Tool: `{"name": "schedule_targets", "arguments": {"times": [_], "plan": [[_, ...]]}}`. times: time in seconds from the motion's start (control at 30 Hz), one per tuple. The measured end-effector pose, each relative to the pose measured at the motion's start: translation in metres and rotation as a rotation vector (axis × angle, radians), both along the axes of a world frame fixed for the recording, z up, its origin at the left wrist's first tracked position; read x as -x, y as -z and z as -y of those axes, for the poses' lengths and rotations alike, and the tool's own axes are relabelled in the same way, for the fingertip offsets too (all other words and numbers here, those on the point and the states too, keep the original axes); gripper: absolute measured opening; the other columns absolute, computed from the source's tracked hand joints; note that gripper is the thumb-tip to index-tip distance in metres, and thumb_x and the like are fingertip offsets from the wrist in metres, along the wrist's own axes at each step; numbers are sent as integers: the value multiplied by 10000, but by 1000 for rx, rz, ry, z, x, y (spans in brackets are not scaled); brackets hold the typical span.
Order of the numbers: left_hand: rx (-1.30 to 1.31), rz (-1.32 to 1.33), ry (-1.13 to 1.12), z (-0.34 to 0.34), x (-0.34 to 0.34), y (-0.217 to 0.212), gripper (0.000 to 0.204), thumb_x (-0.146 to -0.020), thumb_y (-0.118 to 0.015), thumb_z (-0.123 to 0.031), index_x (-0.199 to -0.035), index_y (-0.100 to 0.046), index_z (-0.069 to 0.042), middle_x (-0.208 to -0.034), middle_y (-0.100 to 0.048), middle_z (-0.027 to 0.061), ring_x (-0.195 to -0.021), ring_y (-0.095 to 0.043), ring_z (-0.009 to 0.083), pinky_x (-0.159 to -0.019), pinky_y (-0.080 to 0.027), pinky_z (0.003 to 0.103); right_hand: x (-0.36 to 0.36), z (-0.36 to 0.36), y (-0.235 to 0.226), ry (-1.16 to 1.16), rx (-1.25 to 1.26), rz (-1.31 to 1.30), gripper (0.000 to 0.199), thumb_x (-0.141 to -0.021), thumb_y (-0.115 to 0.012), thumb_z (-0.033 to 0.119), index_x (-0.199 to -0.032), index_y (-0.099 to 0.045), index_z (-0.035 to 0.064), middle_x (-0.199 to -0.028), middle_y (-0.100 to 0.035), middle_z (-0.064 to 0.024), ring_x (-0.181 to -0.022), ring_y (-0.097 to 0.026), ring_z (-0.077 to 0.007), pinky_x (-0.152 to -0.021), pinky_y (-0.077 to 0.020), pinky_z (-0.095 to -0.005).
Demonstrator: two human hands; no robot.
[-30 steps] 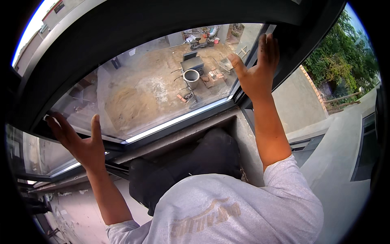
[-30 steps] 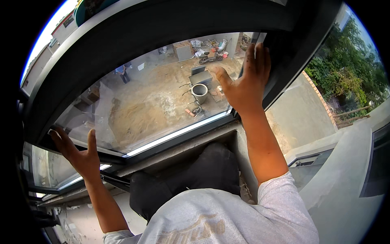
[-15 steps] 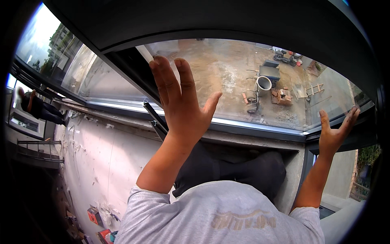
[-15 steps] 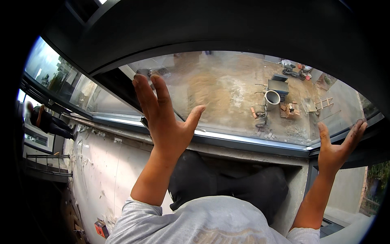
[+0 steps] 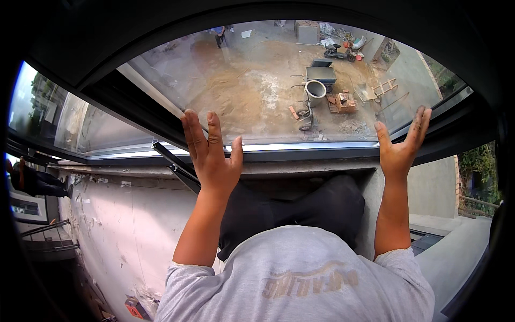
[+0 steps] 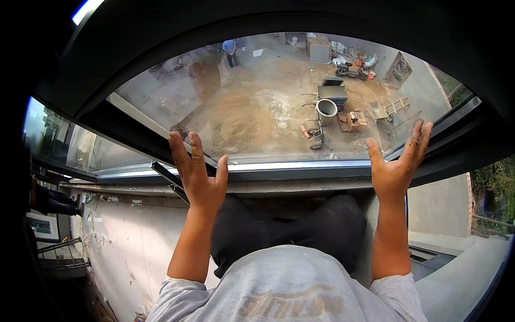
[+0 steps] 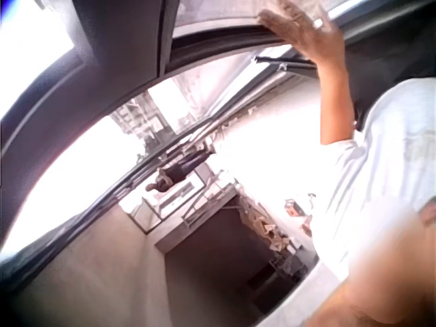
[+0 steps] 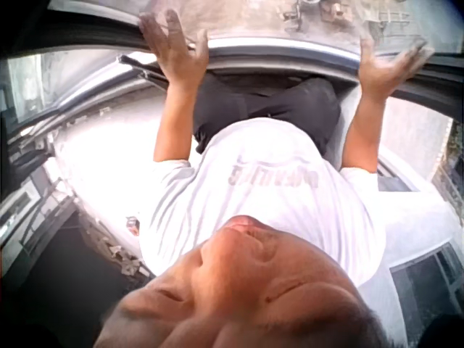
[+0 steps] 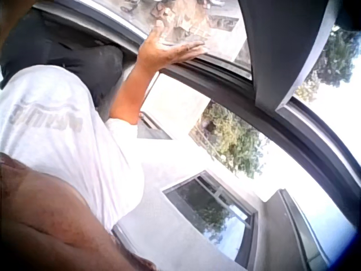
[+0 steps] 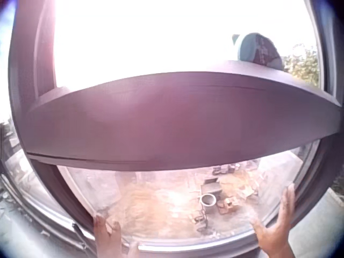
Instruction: The person applies sealant to a window frame using a caulking gun, then lifts and inserts a large glass pane into the frame. They secure the pane by inserting and adjusting plastic spacers along the edges.
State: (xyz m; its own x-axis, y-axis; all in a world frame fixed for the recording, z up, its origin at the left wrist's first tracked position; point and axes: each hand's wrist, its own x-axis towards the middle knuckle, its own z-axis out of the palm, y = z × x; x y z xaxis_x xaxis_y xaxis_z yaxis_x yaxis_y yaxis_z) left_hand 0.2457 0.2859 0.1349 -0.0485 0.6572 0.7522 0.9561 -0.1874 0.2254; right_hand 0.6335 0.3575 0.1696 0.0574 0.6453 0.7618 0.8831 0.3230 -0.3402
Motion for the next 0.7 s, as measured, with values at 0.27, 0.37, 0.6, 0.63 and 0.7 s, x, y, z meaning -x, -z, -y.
{"name": "schedule_targets", "arguments": {"times": [0.27, 0.37, 0.6, 0.63, 0.7], "plan": [[-51, -5, 5, 2, 7, 5, 533, -887, -753, -69, -1398, -610, -14, -1541, -477, 276, -1453, -445, 450, -1182, -378, 484, 5, -6, 20, 53, 6, 41, 1180, -796, -925, 296, -1668, -174, 36, -1708, -54, -323, -1583, -131, -489, -1261, -219, -539], [-24, 349, 118, 14, 3, 38, 213, -858, -771, -51, -1042, -665, -31, -1086, -696, 177, -1006, -677, 338, -864, -543, 397, 6, -4, 17, 83, 47, 50, 1192, -813, -910, 330, -1676, -136, 51, -1705, -41, -330, -1582, -117, -498, -1260, -214, -549], [386, 505, -244, -5, -4, 109, 440, -819, -878, -398, -860, -646, -27, -755, -658, 88, -670, -637, 255, -638, -521, 369, 6, -5, 17, 101, 50, 100, 1185, -842, -883, 354, -1682, -97, 68, -1701, -37, -341, -1577, -108, -518, -1259, -211, -562], [383, 502, -265, -8, -2, 112, 442, -808, -890, -391, -852, -654, -20, -747, -667, 93, -668, -642, 249, -645, -528, 362, 6, -4, 17, 103, 53, 95, 1185, -843, -882, 355, -1683, -96, 68, -1701, -38, -342, -1576, -110, -519, -1258, -211, -562], [350, 506, -260, -8, -4, 113, 415, -805, -889, -370, -836, -663, -24, -756, -687, 101, -669, -663, 255, -646, -539, 366, 7, -4, 18, 107, 58, 85, 1186, -845, -881, 358, -1683, -94, 70, -1700, -40, -344, -1573, -113, -523, -1258, -211, -564]]}}
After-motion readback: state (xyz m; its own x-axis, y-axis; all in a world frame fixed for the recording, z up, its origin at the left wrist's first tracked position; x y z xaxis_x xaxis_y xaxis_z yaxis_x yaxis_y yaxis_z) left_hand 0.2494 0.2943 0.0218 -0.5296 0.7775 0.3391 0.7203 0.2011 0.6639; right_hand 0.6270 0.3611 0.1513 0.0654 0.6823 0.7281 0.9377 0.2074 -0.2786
